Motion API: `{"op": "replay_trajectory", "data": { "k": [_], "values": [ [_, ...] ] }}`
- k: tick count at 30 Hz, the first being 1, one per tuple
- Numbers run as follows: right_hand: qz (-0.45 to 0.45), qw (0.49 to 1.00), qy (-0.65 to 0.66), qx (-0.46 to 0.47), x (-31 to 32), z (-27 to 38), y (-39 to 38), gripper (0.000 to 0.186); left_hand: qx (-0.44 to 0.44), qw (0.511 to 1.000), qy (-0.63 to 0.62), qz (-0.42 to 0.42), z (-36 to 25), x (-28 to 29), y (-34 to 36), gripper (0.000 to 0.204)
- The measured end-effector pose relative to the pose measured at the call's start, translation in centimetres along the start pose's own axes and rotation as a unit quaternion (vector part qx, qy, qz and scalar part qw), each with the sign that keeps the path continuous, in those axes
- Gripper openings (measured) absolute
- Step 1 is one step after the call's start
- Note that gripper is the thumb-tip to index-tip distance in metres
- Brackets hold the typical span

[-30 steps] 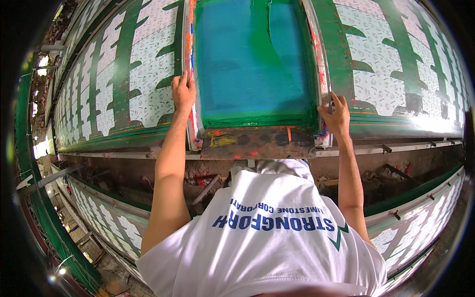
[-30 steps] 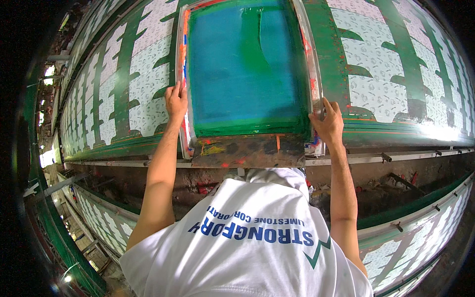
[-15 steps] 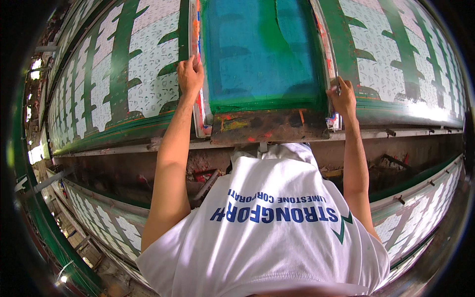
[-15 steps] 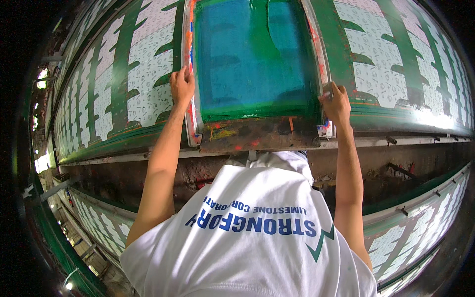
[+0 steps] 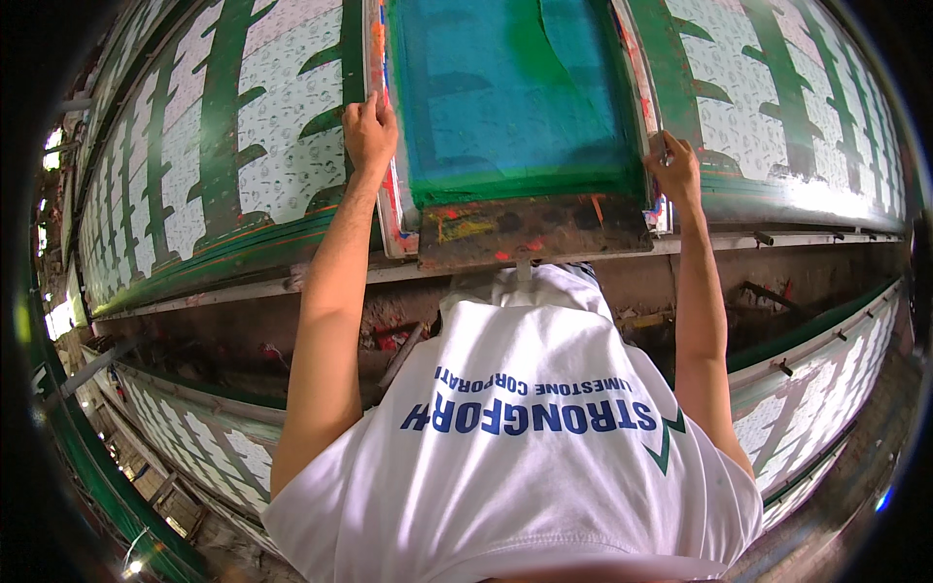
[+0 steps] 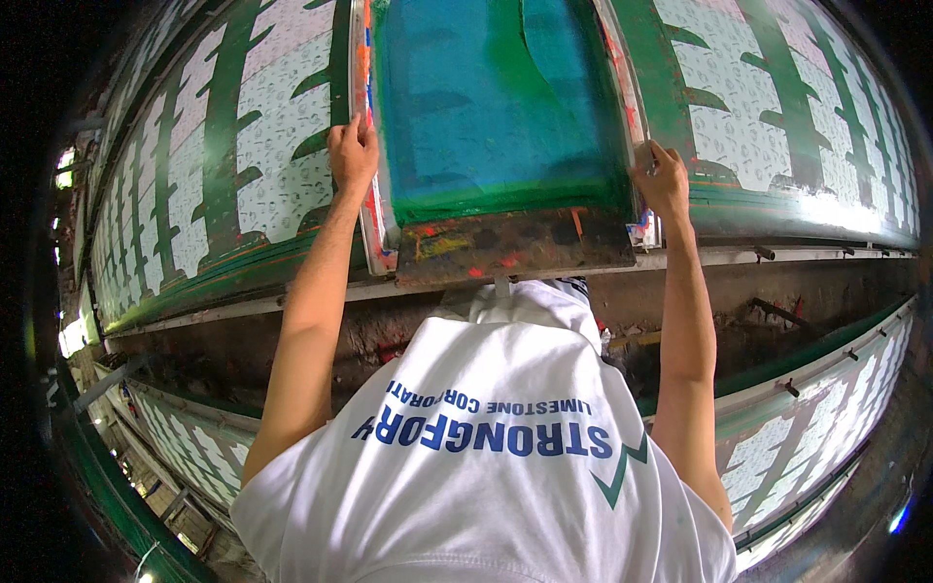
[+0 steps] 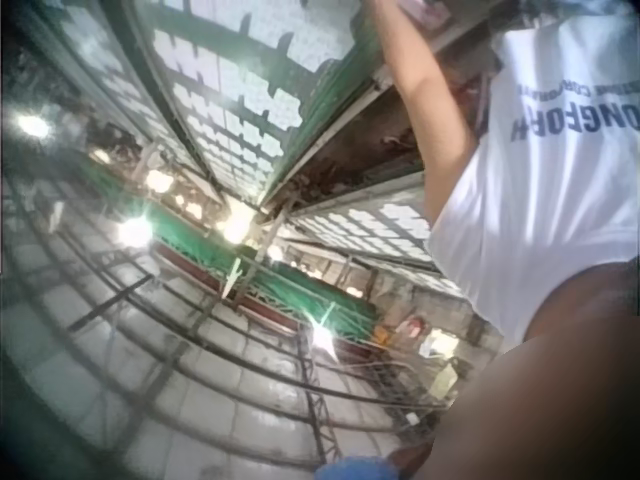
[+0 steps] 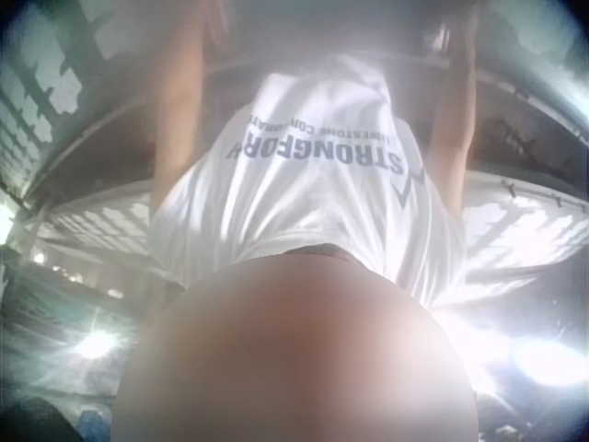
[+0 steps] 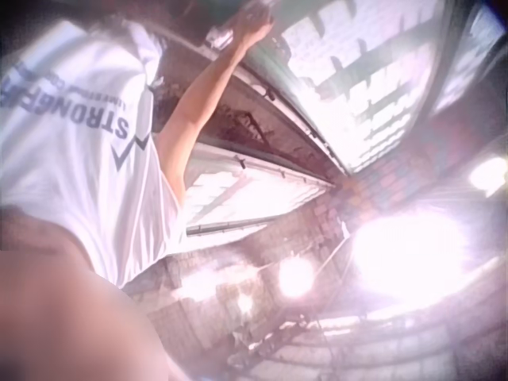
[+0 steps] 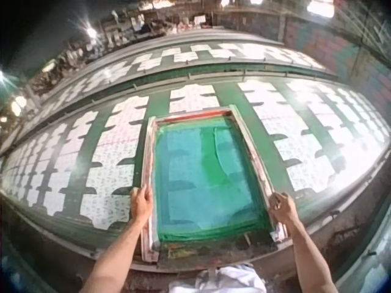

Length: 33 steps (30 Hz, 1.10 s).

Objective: The person repeatedly pulls a squeegee across a screen-printing frame to spread green ink over a mesh screen. The action is continuous and repetitive, with the squeegee moved back and forth across the same area.

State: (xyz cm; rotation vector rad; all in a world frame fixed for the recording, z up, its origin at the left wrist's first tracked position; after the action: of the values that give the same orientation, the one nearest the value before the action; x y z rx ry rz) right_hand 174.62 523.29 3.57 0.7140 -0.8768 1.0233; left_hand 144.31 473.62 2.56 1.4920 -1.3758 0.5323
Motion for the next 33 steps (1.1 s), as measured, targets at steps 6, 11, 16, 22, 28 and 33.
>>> {"op": "replay_trajectory", "data": {
  "k": [6,11,16,22,28,33],
  "values": [
    [-0.095,0.988,-0.074,0.097,3.5,8.2,-2.3,0.062,-0.009,0.999,0.022,-0.029,-0.6,0.5,-0.7,0.040],
    [0.187,0.940,0.131,0.253,-1.2,20.2,-8.4,0.057,-0.005,0.999,0.025,-0.022,-0.5,0.2,-0.7,0.041],
    [0.231,0.896,-0.016,0.379,-3.6,25.5,-10.9,0.073,-0.011,0.999,0.014,-0.037,-0.5,0.3,-0.8,0.039],
    [0.165,0.932,-0.082,0.311,-4.8,26.2,-9.5,0.055,0.023,1.000,0.009,-0.012,0.3,-0.2,-0.5,0.033],
    [0.088,0.950,-0.141,0.264,-6.9,26.8,-7.5,0.048,0.040,0.998,-0.047,-0.024,0.7,0.1,-0.5,0.028],
    [0.020,0.953,-0.130,0.274,-8.1,26.8,2.5,0.044,0.031,0.998,-0.058,-0.022,0.7,0.0,-0.4,0.035]
  ]
}}
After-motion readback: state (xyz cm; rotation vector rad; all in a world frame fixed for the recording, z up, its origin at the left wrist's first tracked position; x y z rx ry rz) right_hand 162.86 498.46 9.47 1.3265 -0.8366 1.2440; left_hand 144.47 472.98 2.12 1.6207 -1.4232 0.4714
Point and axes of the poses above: each hand's wrist, its own y-axis towards the middle knuckle, its own x-axis out of the back of the hand, z = x × y, the point moved 10 cm from there along y, towards the middle knuckle, and after that the axes turned 10 degrees about x, right-handed, at the moved point
